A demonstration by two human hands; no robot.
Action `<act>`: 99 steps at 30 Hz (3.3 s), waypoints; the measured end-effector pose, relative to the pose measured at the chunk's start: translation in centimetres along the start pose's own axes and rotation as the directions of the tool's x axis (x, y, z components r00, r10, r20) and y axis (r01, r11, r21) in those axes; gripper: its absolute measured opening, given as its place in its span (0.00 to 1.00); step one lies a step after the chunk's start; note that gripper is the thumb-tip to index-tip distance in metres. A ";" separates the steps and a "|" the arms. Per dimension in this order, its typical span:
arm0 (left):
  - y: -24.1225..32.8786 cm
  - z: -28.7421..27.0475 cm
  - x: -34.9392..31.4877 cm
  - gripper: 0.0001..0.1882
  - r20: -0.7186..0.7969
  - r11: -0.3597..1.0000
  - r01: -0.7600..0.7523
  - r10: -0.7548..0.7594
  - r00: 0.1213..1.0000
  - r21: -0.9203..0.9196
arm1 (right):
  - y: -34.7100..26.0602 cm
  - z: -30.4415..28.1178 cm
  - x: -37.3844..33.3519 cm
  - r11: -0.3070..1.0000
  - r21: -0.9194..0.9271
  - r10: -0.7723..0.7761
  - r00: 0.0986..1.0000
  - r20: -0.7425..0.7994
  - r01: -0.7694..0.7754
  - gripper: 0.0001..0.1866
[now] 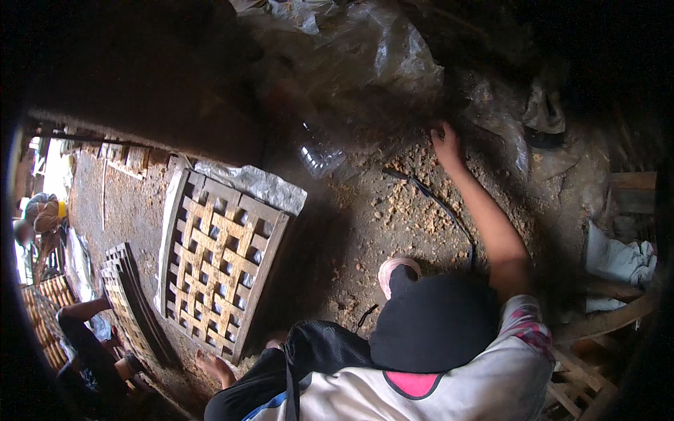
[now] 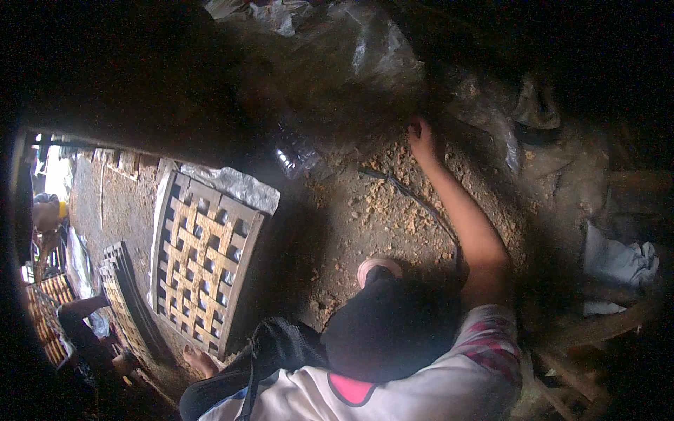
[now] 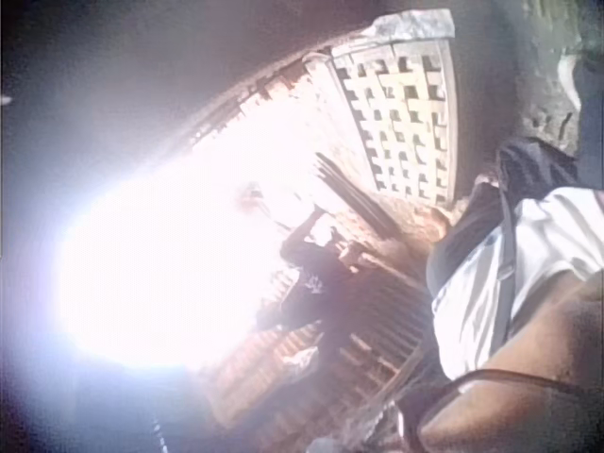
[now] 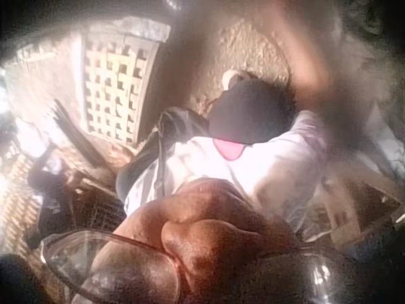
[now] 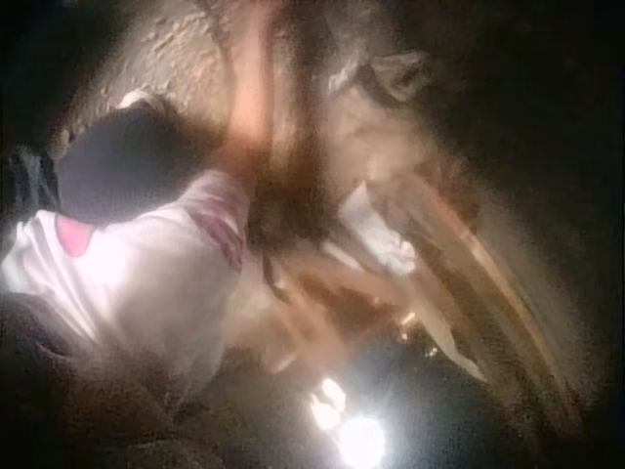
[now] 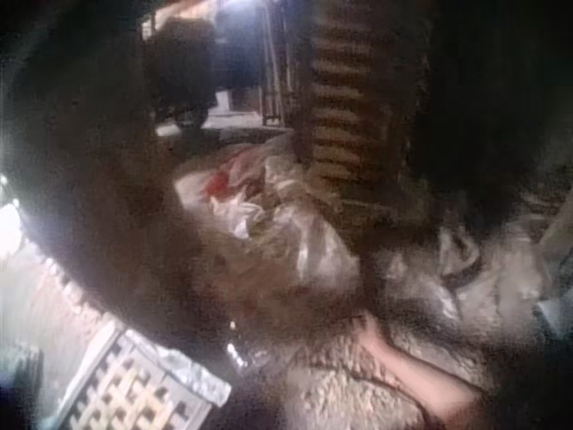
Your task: The person assembles a wooden lattice tray by hand, placing a plastic sheet inside, and then inserting small wooden sticks into the lattice openings. The person repeats this process with multiple trays, handling each one individually.
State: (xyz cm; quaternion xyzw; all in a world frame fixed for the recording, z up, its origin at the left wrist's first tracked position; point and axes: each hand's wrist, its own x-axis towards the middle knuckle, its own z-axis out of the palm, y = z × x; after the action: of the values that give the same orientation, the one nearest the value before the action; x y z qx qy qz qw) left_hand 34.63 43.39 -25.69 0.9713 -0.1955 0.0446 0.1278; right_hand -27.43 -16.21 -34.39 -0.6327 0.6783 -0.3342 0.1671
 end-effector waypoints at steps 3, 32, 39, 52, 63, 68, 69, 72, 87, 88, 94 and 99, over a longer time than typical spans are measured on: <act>1.4 -0.9 -0.5 0.19 -0.054 0.981 -0.174 0.179 0.982 0.086 | -1.2 1.4 4.8 0.958 -0.153 -0.252 0.966 -0.062 0.240 0.19; 28.9 -14.6 2.2 0.10 0.147 0.493 -0.812 0.870 0.471 -0.312 | -18.3 -7.6 17.0 0.713 -0.067 -0.701 0.703 -0.120 0.698 0.13; 44.9 -14.1 -2.3 0.36 0.056 0.118 -0.845 0.993 0.105 -0.522 | -34.0 -16.8 4.8 0.454 0.038 -0.838 0.441 -0.321 0.890 0.09; 58.8 -12.0 -9.3 0.44 0.011 -0.019 0.360 0.997 0.082 -0.933 | -32.8 -21.4 -0.2 0.312 0.562 -0.915 0.402 -0.041 0.766 0.09; 57.8 -11.6 -4.2 0.31 0.305 0.309 0.005 0.943 -0.133 -0.951 | -26.8 -22.2 3.8 0.433 0.580 -0.872 0.485 0.074 0.690 0.09; 59.8 -13.0 -3.8 0.25 0.172 0.143 -0.411 0.985 -0.033 -0.900 | -25.0 -23.5 4.6 0.568 0.386 -0.822 0.523 0.226 0.727 0.12; 59.8 -13.1 -3.3 0.24 0.131 0.122 -0.443 0.991 0.011 -0.888 | -25.0 -23.7 4.7 0.598 0.321 -0.801 0.535 0.268 0.735 0.13; 60.6 -15.0 -3.2 0.20 0.142 0.204 -0.502 0.977 0.158 -0.840 | -23.1 -23.0 5.8 0.577 0.354 -0.810 0.573 0.129 0.736 0.13; 64.2 -16.6 -3.5 0.10 -0.021 0.130 -0.838 0.986 0.166 -0.530 | -16.5 -23.1 8.2 0.867 -0.102 -0.437 0.842 0.317 0.488 0.29; 64.6 -16.4 -3.9 0.10 -0.104 -0.001 -0.861 0.993 0.060 -0.508 | -16.8 -22.3 7.8 0.772 -0.035 -0.608 0.754 0.247 0.634 0.31; 68.7 -17.0 -5.5 0.09 -0.286 -0.354 -0.880 0.920 -0.267 -0.318 | -26.2 -17.8 5.2 0.595 0.248 -0.804 0.563 0.191 0.765 0.17; 70.9 -19.7 -2.9 0.13 -0.339 -0.465 -0.883 0.843 -0.417 -0.070 | -23.4 -17.7 5.3 0.775 0.437 -0.625 0.656 0.423 0.457 0.16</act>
State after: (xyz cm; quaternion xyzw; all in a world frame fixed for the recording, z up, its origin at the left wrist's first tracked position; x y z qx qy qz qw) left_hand 3.50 -13.50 9.31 0.3113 -0.9158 0.1555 0.2006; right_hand -22.24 -16.53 -5.02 -0.8431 0.3211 -0.2701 0.3364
